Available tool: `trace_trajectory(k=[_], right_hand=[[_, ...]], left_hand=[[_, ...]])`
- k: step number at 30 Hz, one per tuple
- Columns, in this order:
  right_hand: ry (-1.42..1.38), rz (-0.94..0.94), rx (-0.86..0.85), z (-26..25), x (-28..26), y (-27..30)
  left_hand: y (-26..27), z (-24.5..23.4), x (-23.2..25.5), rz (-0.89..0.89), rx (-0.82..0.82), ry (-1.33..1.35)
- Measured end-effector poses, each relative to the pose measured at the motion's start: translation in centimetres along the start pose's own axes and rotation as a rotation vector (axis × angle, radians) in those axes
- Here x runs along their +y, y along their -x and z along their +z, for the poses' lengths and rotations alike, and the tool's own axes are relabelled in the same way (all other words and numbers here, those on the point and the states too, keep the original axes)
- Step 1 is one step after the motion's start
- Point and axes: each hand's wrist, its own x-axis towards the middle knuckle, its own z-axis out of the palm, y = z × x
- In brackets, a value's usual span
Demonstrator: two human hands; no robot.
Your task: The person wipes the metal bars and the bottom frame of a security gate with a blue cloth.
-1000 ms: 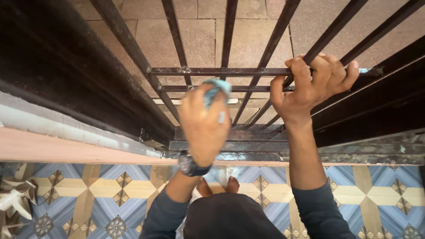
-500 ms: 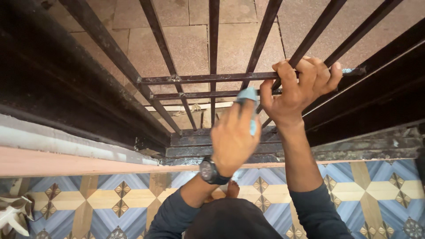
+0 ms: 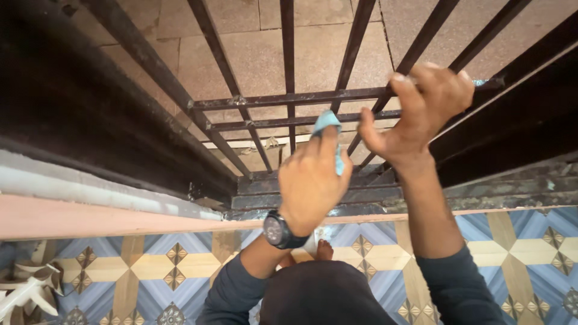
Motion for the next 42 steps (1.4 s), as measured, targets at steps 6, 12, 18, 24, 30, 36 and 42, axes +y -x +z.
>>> trace_trajectory(k=[6,12,18,24,30,36,42], right_hand=[[0.232,0.060,0.280,-3.0,5.8,-0.4],[0.211,0.012,0.240,-1.4,3.7,-0.3],[0.055,0.309,0.023,-2.0,3.0,0.1],[0.206,0.127,0.247,0.3,2.4,-0.3],[0.145,0.187,0.249,0.1,3.3,0.1],[0.127,0.204,0.238,0.7,3.5,0.5],[0.160,0.189,0.283,1.3,4.4,1.2]], left_hand=[[-0.2,-3.2,-2.7,0.000,0.026,-0.096],[-0.3,0.7,-0.4,0.034,-0.010,-0.115],[1.0,-2.8,-3.9,-0.037,0.072,-0.032],[0.3,-0.4,-3.8,0.043,-0.102,0.048],[0.9,-0.2,-4.1,0.026,-0.061,0.099],[1.7,-3.9,-8.1,-0.096,0.161,-0.089],[1.8,-1.1,-5.9,-0.021,0.047,0.070]])
